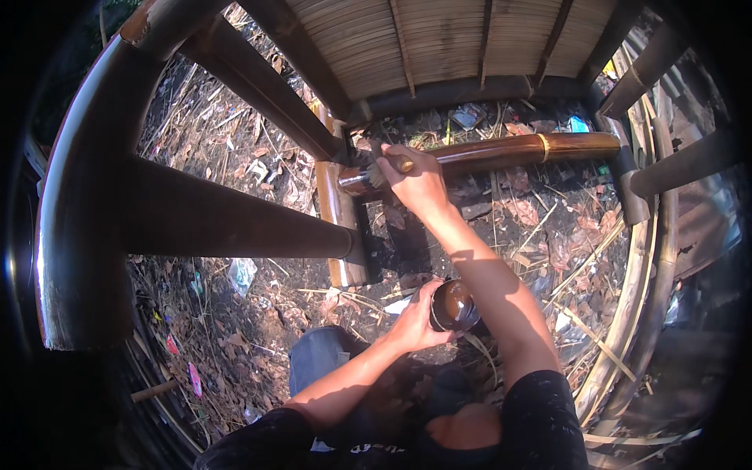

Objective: The person applies varnish to a wooden chair using a brush. They dip the brush into a container and coat the chair's frame and legs, working around the structure in an outdoor area.

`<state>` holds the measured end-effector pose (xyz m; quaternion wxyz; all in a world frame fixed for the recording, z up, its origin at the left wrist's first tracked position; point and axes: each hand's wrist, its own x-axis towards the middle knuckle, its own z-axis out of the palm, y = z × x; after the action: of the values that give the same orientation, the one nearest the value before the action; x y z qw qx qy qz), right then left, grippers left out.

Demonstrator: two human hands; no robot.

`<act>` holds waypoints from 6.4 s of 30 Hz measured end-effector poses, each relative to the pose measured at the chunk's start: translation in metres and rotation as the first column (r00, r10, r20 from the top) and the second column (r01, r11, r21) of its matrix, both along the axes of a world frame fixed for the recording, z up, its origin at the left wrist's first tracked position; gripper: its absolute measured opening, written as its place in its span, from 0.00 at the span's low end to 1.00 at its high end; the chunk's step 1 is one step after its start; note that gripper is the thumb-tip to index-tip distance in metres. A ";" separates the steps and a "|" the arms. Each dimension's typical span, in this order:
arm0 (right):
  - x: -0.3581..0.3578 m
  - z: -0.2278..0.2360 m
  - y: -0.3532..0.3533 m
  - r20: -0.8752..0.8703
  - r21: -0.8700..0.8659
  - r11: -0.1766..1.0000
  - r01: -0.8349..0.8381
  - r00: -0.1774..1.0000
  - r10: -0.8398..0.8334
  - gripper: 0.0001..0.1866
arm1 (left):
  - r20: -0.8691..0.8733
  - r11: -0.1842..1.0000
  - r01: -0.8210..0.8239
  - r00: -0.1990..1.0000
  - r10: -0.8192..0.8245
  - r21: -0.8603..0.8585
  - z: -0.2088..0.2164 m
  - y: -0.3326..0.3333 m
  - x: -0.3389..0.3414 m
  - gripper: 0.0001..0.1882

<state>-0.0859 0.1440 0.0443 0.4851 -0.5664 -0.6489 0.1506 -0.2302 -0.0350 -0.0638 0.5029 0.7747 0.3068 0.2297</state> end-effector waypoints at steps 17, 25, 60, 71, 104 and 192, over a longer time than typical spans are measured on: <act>-0.007 0.002 0.021 -0.253 -0.327 0.890 -0.318 0.937 0.242 0.16 | 0.004 1.000 -0.004 1.000 0.004 0.025 0.003 0.000 0.004 0.61; -0.033 -0.011 -0.014 -0.081 -0.317 0.912 -0.258 0.966 0.245 0.13 | 0.017 0.998 -0.007 1.000 0.006 0.059 -0.005 -0.003 -0.001 0.60; -0.042 -0.015 -0.095 -0.635 -0.285 0.911 -0.299 0.771 0.054 0.13 | -0.041 0.993 0.041 0.998 -0.037 0.111 -0.008 -0.005 0.004 0.63; -0.048 0.000 -0.107 -0.681 -0.004 0.967 -0.255 0.709 0.185 0.13 | 0.020 0.975 0.030 0.999 -0.035 0.220 -0.023 -0.007 0.016 0.46; -0.085 0.170 -0.150 0.807 0.321 0.597 -0.736 0.542 0.235 0.16 | 0.133 0.982 0.056 0.988 -0.081 0.178 0.014 -0.015 -0.003 0.58; -0.016 0.237 -0.071 0.214 0.821 0.557 -0.124 0.972 -0.099 0.19 | 0.023 0.990 -0.020 1.000 0.017 0.139 -0.019 -0.030 0.007 0.59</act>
<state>-0.1016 0.0726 0.2814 0.6127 -0.2803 -0.6997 -0.2374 -0.2227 -0.0647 -0.0825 0.4489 0.8024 0.2919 0.2635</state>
